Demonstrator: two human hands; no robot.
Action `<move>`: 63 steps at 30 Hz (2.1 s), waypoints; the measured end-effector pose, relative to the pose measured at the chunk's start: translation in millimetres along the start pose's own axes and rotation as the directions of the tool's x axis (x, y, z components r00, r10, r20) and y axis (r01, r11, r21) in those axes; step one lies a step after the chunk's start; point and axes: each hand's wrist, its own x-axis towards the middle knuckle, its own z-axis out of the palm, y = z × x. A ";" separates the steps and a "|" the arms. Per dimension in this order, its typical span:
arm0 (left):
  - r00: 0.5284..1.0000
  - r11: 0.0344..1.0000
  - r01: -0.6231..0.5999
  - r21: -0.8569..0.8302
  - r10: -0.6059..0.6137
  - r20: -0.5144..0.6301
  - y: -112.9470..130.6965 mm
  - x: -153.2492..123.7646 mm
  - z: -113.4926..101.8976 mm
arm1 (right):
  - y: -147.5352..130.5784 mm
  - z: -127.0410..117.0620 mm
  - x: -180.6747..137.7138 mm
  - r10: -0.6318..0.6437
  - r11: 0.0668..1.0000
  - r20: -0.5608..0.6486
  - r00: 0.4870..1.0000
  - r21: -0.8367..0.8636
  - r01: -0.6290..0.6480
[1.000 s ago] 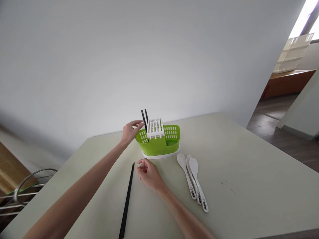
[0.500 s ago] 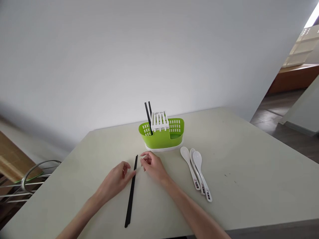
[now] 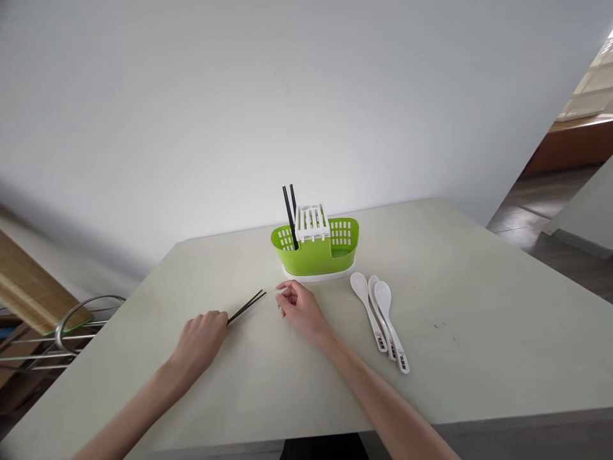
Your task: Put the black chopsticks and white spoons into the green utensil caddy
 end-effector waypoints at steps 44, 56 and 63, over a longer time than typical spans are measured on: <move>0.971 -0.398 -0.066 -0.915 -0.235 0.032 29.2 81.3 48.5 | -14.0 0.1 -3.7 0.090 0.989 0.040 0.995 -0.119 -0.085; 0.950 -0.567 -0.132 -0.813 -0.306 0.058 25.9 89.4 54.9 | -9.4 -9.9 2.2 0.136 0.948 -0.025 0.990 0.294 -0.122; 0.950 -0.545 -0.121 -0.830 -0.305 0.061 28.1 87.1 55.0 | -8.9 -9.3 2.5 0.136 0.959 -0.078 0.988 0.259 -0.112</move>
